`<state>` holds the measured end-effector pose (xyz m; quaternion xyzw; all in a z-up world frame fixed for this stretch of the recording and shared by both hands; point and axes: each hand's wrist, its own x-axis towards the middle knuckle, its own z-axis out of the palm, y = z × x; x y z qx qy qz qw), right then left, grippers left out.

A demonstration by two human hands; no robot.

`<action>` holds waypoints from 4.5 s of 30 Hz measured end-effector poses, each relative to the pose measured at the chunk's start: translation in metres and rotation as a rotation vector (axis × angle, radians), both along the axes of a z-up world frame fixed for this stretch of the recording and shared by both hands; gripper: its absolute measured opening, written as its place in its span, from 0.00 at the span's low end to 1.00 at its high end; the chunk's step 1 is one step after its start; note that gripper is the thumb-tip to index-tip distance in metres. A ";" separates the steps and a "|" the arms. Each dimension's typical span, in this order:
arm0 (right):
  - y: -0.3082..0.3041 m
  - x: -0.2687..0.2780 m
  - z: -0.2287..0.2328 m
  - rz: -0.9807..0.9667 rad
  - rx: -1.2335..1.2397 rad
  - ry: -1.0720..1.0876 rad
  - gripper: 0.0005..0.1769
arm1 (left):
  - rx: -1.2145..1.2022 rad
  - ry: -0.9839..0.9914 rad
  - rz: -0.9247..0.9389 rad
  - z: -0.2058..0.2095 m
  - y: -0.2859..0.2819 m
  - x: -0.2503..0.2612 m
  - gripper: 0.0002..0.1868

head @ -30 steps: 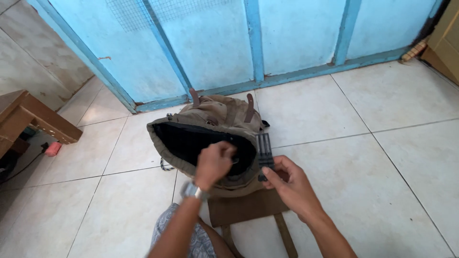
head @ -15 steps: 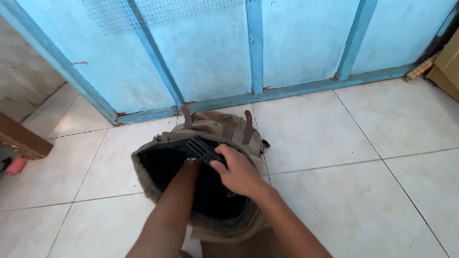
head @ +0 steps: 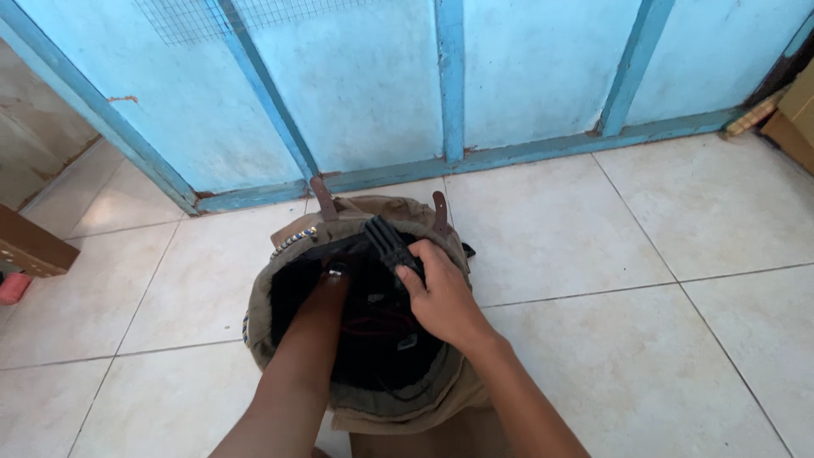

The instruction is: Packing a backpack by placing clothes and small objects inside.

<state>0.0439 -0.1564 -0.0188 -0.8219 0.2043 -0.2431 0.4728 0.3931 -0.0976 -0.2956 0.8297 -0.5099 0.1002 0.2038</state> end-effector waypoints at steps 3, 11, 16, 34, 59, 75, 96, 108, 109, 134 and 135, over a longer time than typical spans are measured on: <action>-0.002 -0.004 -0.004 -0.001 -0.019 0.031 0.18 | -0.074 -0.017 -0.032 -0.004 -0.009 0.003 0.22; -0.004 -0.003 -0.019 -0.011 -0.054 0.040 0.19 | -0.002 -0.209 -0.031 -0.041 0.014 0.026 0.18; 0.018 -0.016 -0.007 -0.037 -0.049 0.064 0.21 | 0.434 0.114 0.180 0.194 0.093 -0.157 0.10; 0.028 -0.215 -0.095 -0.382 0.283 0.537 0.20 | -0.570 1.615 -0.252 0.308 0.164 -0.374 0.09; 0.069 -0.231 0.038 -0.073 0.876 -0.318 0.28 | -0.517 1.076 -0.312 0.336 0.145 -0.463 0.12; 0.074 -0.229 0.037 0.046 0.744 -0.482 0.36 | -0.586 0.906 -0.253 0.330 0.154 -0.458 0.09; 0.075 -0.216 0.034 -0.011 0.734 -0.157 0.22 | -0.713 0.230 -0.087 0.328 0.148 -0.458 0.09; 0.075 -0.218 0.027 0.111 0.709 -0.284 0.25 | -0.666 0.755 -0.268 0.323 0.146 -0.447 0.24; 0.074 -0.218 0.024 0.109 0.710 -0.284 0.25 | -0.665 0.756 -0.269 0.321 0.146 -0.448 0.24; 0.079 -0.220 0.024 0.322 0.960 -0.214 0.31 | -0.683 1.061 -0.315 0.315 0.144 -0.457 0.18; 0.078 -0.220 0.019 0.352 0.986 -0.241 0.32 | -0.675 1.044 -0.300 0.314 0.144 -0.457 0.19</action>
